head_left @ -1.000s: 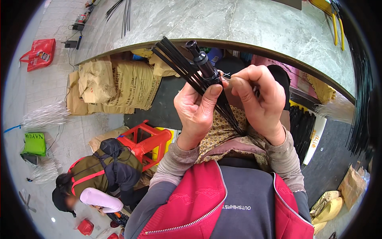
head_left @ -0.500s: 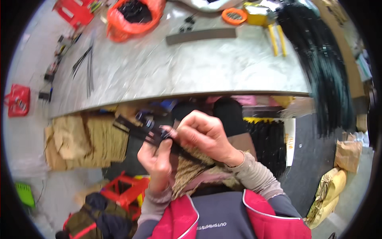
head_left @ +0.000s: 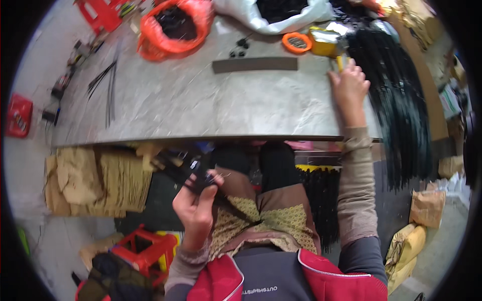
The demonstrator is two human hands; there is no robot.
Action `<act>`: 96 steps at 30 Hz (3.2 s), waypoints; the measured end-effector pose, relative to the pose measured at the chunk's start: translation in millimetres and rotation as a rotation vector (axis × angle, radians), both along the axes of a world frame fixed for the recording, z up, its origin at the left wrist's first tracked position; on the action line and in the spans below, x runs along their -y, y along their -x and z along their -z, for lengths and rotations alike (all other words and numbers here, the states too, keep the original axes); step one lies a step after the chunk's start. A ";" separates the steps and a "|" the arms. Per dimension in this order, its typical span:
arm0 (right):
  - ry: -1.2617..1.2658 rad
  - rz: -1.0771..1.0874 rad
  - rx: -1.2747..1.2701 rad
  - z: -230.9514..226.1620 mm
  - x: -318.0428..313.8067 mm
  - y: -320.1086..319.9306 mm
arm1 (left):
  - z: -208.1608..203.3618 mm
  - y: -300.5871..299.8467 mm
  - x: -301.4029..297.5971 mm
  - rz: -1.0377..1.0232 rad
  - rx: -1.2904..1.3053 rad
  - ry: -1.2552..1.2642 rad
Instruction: Assembling bundles of black plastic rods into a central hub and using pliers to secure or trim them.
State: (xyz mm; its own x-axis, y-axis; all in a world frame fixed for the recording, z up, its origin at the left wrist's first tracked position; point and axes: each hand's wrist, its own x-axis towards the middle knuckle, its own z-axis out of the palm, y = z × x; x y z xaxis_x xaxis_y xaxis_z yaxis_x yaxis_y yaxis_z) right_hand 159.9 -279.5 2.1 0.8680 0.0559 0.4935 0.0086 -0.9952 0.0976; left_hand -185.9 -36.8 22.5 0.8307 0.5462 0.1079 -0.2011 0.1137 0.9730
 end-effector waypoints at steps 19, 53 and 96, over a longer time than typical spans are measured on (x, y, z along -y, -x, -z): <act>-0.958 -1.033 -1.564 -64.4 -18.3 173.8 | 1.4 12.0 2.9 0.052 0.021 0.029; -0.593 -1.264 -1.586 -66.7 -37.2 192.1 | -7.0 20.0 6.0 0.116 0.023 -0.071; -0.435 -1.160 -1.487 -77.3 -44.9 193.9 | 2.2 13.4 4.0 0.068 0.092 -0.250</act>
State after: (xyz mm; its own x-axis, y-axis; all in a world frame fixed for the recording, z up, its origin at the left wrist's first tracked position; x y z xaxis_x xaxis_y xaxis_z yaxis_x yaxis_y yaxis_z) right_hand -34.0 -234.6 79.4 0.1760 0.9189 -0.3530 0.4100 -0.3945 -0.8224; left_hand -199.3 -40.7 20.3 0.8450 0.4362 0.3092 -0.2903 -0.1113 0.9504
